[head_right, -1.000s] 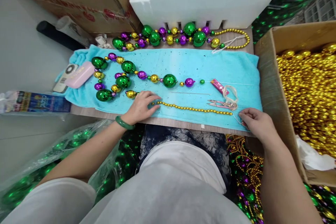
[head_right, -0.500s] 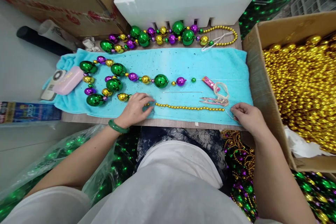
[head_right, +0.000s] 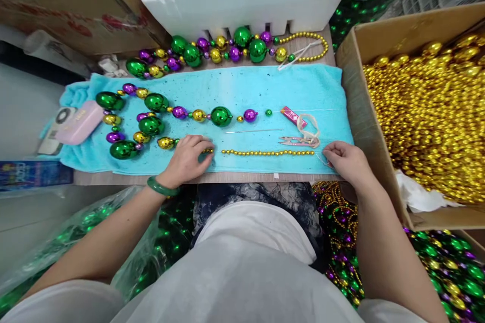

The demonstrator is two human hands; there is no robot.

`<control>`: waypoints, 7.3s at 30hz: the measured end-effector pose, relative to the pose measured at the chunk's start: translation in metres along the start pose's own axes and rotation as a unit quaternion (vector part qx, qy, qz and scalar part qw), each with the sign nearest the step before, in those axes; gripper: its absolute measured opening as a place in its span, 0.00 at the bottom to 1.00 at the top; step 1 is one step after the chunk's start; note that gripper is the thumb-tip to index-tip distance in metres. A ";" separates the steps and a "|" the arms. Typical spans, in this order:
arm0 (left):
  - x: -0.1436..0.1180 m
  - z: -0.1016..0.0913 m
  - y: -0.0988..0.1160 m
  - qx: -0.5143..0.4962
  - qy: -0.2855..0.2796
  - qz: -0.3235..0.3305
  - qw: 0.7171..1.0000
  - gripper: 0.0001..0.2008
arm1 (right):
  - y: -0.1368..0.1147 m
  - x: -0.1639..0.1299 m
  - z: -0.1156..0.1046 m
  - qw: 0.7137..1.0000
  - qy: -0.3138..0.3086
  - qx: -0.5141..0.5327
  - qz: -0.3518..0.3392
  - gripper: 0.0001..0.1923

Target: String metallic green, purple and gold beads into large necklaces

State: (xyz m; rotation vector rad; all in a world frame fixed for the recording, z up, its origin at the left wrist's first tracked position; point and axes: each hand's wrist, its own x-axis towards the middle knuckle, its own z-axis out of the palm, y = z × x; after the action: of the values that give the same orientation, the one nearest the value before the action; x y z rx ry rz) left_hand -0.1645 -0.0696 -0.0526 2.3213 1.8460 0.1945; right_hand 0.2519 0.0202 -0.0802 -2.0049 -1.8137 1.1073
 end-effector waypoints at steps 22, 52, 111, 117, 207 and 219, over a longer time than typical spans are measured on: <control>0.020 0.017 0.037 -0.029 0.027 0.059 0.997 0.12 | 0.003 0.000 0.000 1.000 -0.006 0.027 -0.005 0.11; 0.034 0.018 0.052 -0.043 0.005 0.072 0.996 0.13 | -0.003 -0.002 -0.002 0.998 -0.026 0.055 -0.005 0.10; 0.067 0.035 0.115 -0.049 0.010 0.115 0.992 0.09 | -0.006 -0.006 -0.002 0.997 -0.009 0.042 -0.058 0.06; 0.080 0.041 0.136 -0.069 0.012 0.121 0.990 0.13 | -0.004 -0.006 -0.001 0.997 -0.005 0.046 -0.068 0.06; 0.098 0.042 0.145 -0.118 -0.036 0.033 0.992 0.09 | -0.093 -0.002 0.008 0.927 -0.034 -0.331 -0.170 0.08; 0.098 0.030 0.132 -0.279 -0.005 -0.061 0.958 0.06 | -0.074 0.011 -0.036 0.939 0.274 0.095 -0.185 0.04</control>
State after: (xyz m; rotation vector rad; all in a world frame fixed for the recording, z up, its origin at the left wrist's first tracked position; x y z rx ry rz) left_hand -0.0106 -0.0043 -0.0546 1.8127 1.6471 0.5993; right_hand 0.2182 0.0576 -0.0142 -1.5617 -1.6129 0.5174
